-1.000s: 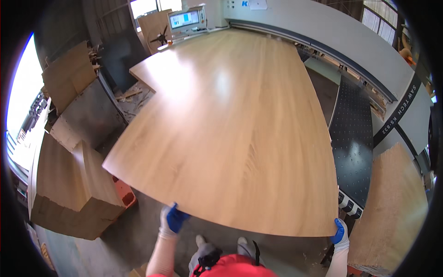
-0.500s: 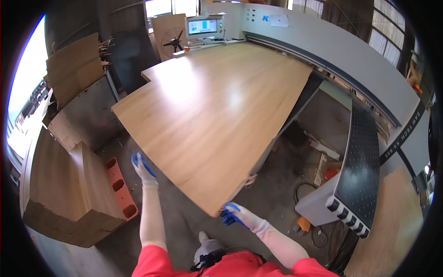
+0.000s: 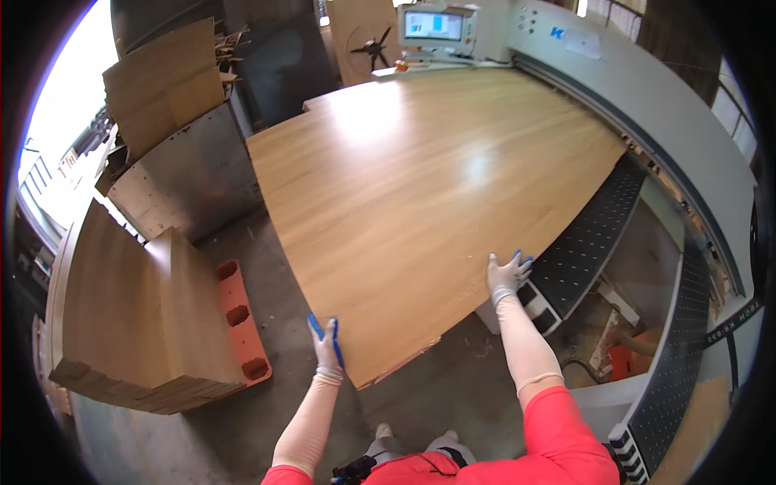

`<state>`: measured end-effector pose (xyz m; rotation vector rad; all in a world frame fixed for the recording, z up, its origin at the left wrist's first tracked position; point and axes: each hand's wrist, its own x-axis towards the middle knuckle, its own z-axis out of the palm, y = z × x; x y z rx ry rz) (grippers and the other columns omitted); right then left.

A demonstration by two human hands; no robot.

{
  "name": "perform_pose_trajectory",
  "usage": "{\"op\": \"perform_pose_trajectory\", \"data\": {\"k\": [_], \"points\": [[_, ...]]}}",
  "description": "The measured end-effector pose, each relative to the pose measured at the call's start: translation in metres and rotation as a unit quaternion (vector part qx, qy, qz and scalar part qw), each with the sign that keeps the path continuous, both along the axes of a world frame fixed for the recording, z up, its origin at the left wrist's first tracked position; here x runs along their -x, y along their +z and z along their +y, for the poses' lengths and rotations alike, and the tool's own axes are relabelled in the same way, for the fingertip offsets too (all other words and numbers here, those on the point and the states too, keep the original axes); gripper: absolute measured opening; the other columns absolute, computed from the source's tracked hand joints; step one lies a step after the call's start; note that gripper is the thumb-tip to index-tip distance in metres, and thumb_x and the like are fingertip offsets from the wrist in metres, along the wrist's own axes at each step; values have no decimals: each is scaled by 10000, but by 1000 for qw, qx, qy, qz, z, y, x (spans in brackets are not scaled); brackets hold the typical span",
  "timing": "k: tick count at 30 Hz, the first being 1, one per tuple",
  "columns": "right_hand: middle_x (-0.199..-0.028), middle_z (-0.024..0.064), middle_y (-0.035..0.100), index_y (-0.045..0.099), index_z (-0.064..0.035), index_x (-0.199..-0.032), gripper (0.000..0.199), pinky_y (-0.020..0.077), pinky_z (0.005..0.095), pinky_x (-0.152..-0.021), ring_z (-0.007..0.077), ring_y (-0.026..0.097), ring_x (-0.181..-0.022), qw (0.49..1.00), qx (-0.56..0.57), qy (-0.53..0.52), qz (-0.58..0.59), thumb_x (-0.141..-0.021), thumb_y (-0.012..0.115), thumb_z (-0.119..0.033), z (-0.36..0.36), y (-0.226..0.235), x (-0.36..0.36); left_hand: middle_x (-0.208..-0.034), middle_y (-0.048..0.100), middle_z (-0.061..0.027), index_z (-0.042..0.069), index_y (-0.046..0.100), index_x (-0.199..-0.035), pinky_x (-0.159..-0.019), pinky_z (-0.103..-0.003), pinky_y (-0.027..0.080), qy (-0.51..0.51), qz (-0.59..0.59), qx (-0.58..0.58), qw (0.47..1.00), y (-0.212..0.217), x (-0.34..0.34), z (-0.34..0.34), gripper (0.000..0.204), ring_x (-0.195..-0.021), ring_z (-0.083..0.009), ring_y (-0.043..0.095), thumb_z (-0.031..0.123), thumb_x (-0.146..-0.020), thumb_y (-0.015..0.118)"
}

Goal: Moving large wooden panels from a stack to a cutting machine.

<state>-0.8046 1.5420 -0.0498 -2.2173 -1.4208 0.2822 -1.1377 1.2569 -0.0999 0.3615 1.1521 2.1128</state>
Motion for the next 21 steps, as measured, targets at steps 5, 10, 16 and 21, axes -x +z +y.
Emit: {"op": "perform_pose_trajectory", "data": {"k": [5, 10, 16, 21], "points": [[-1647, 293, 121, 277, -39, -1573, 969, 181, 568, -1220, 465, 127, -1526, 997, -69, 1, 34, -848, 712, -513, 95, -6, -6, -1559, 359, -115, 88, 137, -1610, -1164, -378, 337, -38, 32, 33, 998, 13, 1, 82, 772, -1381, -244, 415, 83, -998, 608], [-1647, 288, 108, 274, -17, -1566, 971, 161, 583, -1219, 455, 87, -1535, 998, -45, -1, 39, -844, 712, -497, 194, -13, -3, -1536, 388, -109, 91, 141, -1610, -1151, -370, 357, -22, 52, 65, 996, 6, -1, 181, 768, -1368, -241, 427, 81, -998, 604], [-1647, 259, 158, 320, -38, -1559, 921, 178, 560, -1221, 435, 106, -1536, 998, -61, 27, 18, -855, 692, -501, 296, -4, -7, -1518, 410, -115, 33, 187, -1588, -1142, -361, 368, -31, 117, 110, 987, 23, 3, 298, 759, -1343, -238, 449, 55, -968, 624], [-1650, 252, 159, 345, -25, -1549, 883, 180, 595, -1213, 476, 90, -1527, 998, -44, 44, 18, -867, 683, -474, 367, -5, -45, -1543, 389, -132, 24, 207, -1582, -1150, -353, 350, -11, 221, 198, 955, 2, -23, 371, 833, -1364, -250, 440, 60, -913, 702]]}}
